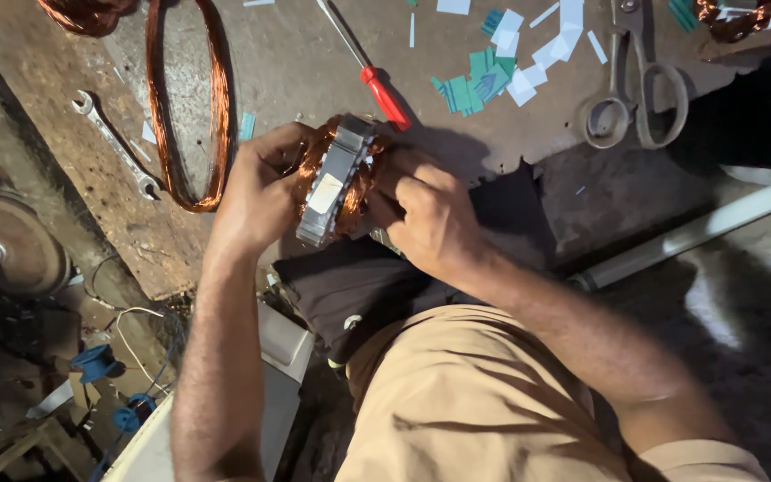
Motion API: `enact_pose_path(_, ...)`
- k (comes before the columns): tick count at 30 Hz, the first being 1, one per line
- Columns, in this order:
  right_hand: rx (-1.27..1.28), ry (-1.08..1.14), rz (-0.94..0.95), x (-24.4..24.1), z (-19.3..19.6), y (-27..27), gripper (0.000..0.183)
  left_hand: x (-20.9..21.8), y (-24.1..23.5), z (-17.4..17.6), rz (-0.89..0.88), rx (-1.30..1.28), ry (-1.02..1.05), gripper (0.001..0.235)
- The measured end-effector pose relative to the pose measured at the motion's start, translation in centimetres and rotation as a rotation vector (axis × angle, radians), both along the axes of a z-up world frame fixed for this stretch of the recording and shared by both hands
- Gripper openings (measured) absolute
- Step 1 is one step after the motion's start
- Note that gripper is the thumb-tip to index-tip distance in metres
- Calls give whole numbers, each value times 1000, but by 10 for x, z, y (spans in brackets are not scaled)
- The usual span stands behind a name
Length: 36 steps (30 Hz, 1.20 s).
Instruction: The recorder is winding copper wire and inserting insulation into a motor stator core.
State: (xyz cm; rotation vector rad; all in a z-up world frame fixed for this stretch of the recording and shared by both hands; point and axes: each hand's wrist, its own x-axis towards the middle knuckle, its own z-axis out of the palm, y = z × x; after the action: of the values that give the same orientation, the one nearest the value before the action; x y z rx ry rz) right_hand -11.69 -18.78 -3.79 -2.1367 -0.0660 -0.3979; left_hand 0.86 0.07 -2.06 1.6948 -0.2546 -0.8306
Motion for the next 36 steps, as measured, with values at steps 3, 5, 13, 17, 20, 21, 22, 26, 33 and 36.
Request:
enact_pose_path(3,17,25,53,4,15,-13,13,0,-3,7,11,39,32,16)
enact_pose_path(5,-35,24,109,3,4,-25,12,1,-3,5,11,34,17,16)
enact_pose_path(13,-89,-66,220,11,2,-28,27,0,-3,9,-25,38,-36,15)
enact_pose_path(17,-101,-36,254,16,2,-28,20,-3,-4,10,11,66,-15,17)
enact_pose_path(20,-117,2,252,15,-10,-32,10,-1,-3,10,-3,75,-29,16)
enact_pose_path(21,-148,58,235,12,-18,-32,8,-1,-2,9,-25,83,-54,16)
enact_pose_path(22,-148,57,238,13,-18,-33,8,0,-3,12,-22,83,-54,16)
enact_pose_path(26,-169,-6,252,20,-11,-32,10,1,-1,12,-40,93,-45,16)
enact_pose_path(33,-127,-59,268,28,-8,-31,4,2,2,1,-42,25,-63,12)
enact_pose_path(36,-148,68,245,30,-25,-35,14,1,0,6,-41,16,-106,14)
